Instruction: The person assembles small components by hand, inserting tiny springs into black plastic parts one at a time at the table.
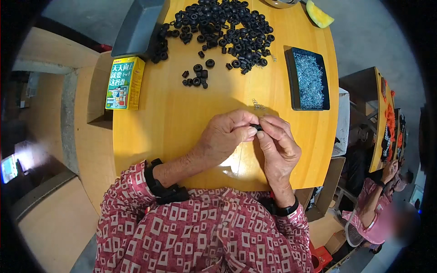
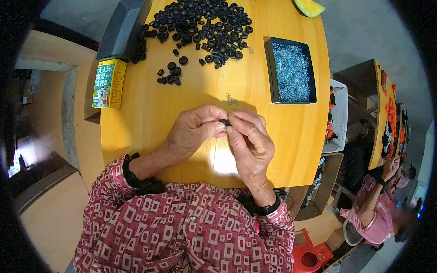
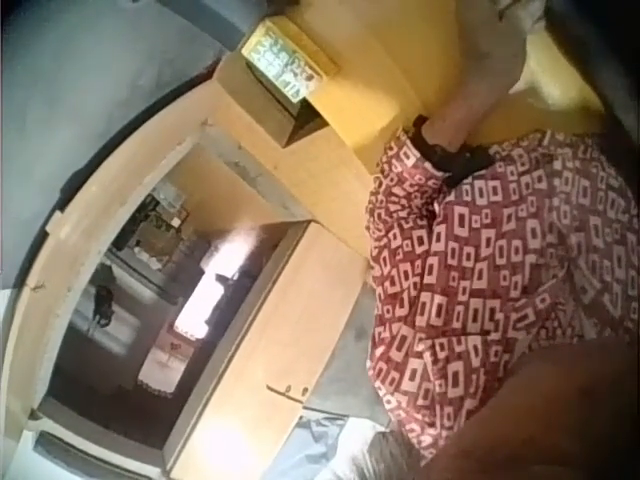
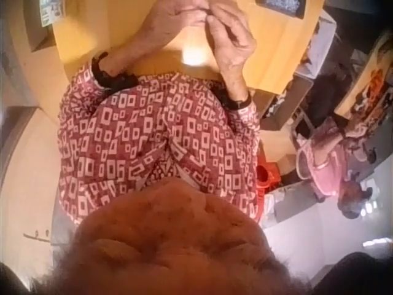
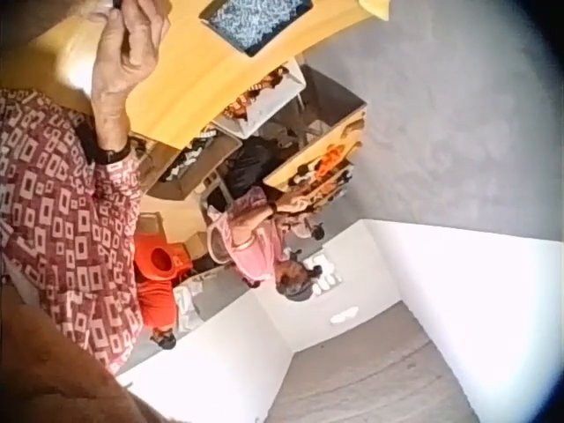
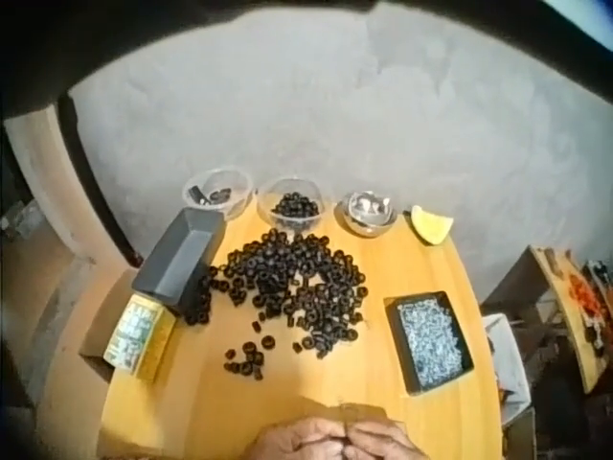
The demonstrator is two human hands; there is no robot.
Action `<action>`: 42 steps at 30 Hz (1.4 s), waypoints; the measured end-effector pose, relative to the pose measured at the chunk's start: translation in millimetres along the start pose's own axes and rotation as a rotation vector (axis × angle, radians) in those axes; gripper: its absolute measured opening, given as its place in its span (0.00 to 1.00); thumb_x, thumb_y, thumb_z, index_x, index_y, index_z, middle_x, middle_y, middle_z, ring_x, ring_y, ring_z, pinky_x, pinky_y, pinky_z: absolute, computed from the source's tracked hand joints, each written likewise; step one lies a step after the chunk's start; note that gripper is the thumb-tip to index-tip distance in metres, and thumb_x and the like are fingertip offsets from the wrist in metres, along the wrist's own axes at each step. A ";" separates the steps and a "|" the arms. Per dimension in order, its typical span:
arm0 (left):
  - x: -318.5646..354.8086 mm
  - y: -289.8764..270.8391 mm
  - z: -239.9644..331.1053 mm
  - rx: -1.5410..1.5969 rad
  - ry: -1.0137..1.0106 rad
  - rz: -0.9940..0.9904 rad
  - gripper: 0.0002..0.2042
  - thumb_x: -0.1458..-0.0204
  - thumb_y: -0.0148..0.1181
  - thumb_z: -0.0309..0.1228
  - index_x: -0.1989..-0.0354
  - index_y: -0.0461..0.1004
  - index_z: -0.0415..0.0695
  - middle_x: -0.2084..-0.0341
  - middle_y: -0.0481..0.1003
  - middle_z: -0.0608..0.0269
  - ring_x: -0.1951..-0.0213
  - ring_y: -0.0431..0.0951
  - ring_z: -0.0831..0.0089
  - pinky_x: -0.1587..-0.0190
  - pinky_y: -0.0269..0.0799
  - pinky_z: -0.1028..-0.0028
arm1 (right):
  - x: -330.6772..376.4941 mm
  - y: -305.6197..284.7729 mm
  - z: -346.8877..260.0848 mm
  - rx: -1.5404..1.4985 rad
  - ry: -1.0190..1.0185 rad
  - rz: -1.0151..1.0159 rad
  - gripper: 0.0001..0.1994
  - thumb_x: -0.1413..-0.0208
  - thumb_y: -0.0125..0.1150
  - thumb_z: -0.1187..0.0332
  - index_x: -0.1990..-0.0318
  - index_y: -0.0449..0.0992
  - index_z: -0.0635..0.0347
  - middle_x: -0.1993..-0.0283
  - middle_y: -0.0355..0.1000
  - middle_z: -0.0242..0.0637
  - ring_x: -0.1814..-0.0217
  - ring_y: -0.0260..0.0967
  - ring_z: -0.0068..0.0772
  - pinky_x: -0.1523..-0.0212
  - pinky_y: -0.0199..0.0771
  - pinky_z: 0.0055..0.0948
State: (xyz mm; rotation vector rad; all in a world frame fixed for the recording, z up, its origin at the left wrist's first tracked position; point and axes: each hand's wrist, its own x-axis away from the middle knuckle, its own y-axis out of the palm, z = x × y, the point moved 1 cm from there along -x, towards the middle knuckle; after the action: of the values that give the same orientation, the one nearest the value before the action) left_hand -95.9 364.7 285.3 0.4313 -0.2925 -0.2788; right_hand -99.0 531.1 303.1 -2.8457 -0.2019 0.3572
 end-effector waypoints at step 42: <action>-7.3 9.9 0.8 -0.188 0.099 0.099 0.08 0.41 0.55 0.25 0.58 0.75 0.34 0.70 0.75 0.68 0.65 0.71 0.84 0.60 0.70 0.79 | -18.2 -9.9 -15.1 0.927 -0.530 -0.114 0.18 0.55 0.72 0.65 0.59 0.79 0.68 0.60 0.76 0.42 0.52 0.72 0.42 0.45 0.68 0.46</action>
State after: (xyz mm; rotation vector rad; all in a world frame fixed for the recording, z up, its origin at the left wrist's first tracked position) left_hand -100.9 375.4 288.8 0.2430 -0.1882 -0.1855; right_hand -113.5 533.8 324.1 -1.7842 -0.2195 0.8972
